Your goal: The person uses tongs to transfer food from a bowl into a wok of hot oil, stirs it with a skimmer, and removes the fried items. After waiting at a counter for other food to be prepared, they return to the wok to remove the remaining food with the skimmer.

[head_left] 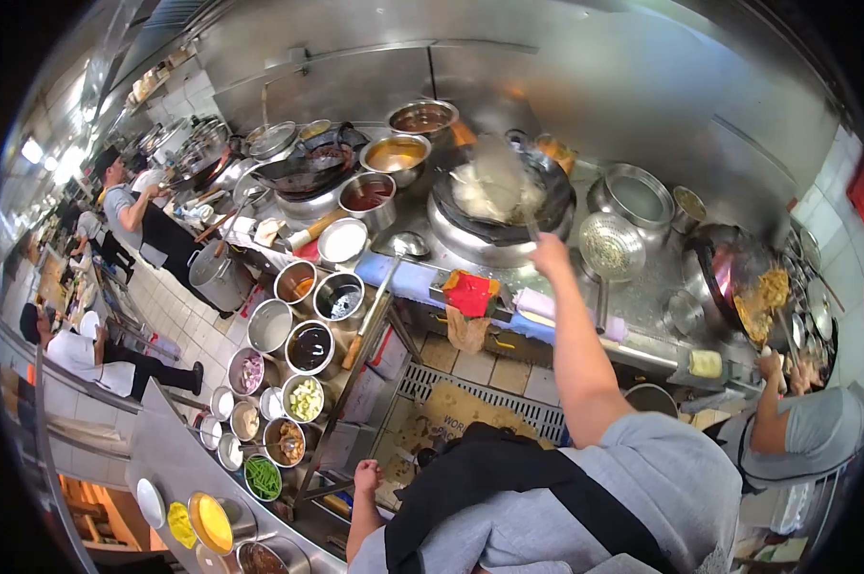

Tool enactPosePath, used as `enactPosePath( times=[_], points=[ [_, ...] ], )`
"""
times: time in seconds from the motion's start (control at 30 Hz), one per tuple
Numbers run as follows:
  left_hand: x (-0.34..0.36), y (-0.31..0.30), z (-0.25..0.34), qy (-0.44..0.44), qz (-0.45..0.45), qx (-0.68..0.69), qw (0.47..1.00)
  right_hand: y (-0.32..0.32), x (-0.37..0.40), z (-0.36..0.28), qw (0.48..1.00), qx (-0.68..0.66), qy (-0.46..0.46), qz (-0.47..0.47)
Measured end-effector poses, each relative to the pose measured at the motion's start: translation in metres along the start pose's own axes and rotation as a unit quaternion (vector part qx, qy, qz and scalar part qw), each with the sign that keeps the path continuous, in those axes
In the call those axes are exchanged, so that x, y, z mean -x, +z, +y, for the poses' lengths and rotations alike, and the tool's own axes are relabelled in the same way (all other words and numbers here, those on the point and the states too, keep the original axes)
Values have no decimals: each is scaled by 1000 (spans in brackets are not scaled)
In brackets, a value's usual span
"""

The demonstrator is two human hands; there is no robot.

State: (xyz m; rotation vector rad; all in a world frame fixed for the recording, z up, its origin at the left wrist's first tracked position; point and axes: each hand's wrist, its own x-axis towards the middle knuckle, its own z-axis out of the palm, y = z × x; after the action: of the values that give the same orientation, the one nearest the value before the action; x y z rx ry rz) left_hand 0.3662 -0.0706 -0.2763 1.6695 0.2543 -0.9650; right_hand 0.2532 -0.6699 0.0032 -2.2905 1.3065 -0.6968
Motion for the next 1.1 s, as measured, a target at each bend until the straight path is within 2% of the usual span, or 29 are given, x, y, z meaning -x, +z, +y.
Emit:
enactPosePath(
  times=[0.07, 0.1, 0.17, 0.2, 0.23, 0.33, 0.4, 0.43, 0.47, 0.53, 0.57, 0.63, 0.67, 0.7, 0.73, 0.77, 0.8, 0.83, 0.87, 0.93, 0.97, 1.0, 1.07, 1.1],
  points=[
    [8, 11, -1, -15, -17, -54, 998, 33, -27, 0, 999, -29, 39, 1],
    [-7, 4, -27, 57, -73, -28, 995, 31, -42, -3, 998, -43, 39, -3],
    [15, 8, -20, 21, -53, -111, 992, 24, -60, -8, 997, -63, 37, -5],
    [25, 8, -17, 13, -52, -161, 986, 18, -63, -9, 998, -51, 29, 29],
    [29, 10, -15, 13, -53, -162, 985, 14, -64, -8, 997, -38, 21, 62],
    [39, 4, -43, -31, -49, -125, 990, 9, -56, 15, 999, 14, 11, 37],
    [19, -7, -71, -132, -69, 9, 989, -13, -39, 35, 1000, 2, 25, 18],
    [18, -10, -53, -243, -117, 24, 963, -24, -43, 57, 999, 45, -4, -5],
    [23, -10, -48, -270, -117, 21, 956, -33, -52, 73, 995, 89, -35, -29],
    [27, -9, -53, -238, -90, 1, 967, -89, -46, 54, 993, 27, 45, -110],
    [27, -8, -57, -224, -81, -15, 971, -90, -47, 44, 992, 29, 46, -111],
    [26, -7, -60, -206, -71, -42, 975, -88, -61, 20, 994, 89, -46, 39],
    [23, -7, -57, -192, -67, -57, 977, -53, -103, 45, 988, 110, -92, 52],
    [22, -5, -54, -173, -61, -69, 981, -53, -108, 23, 994, 74, -54, 53],
    [18, -2, -49, -146, -53, -77, 985, -53, -111, 0, 998, 42, -29, 34],
    [15, 1, -43, -118, -41, -81, 989, -43, -120, -12, 995, 92, -25, 16],
    [11, 2, -36, -88, -29, -86, 992, -33, -118, -21, 999, 46, -5, 14],
    [8, 6, -26, -64, -17, -84, 994, 3, -147, -3, 989, 141, -37, -16],
    [7, 10, -17, -46, -4, -79, 996, 2, -145, -6, 990, 139, -37, -16],
    [10, 21, 2, -18, 7, -66, 998, -16, -144, -32, 988, 117, 28, -99],
    [13, 27, 9, 5, 14, -50, 999, -32, -145, -45, 989, 93, 55, -102],
    [12, 28, 8, 6, 16, -45, 999, -50, -147, -58, 975, 122, 36, -180],
    [10, 30, -7, -6, -8, -36, 999, -46, -142, -62, 994, 62, 49, -74],
    [7, 30, -16, -5, -9, -33, 999, -40, -140, -58, 994, 63, 47, -73]
  ],
)
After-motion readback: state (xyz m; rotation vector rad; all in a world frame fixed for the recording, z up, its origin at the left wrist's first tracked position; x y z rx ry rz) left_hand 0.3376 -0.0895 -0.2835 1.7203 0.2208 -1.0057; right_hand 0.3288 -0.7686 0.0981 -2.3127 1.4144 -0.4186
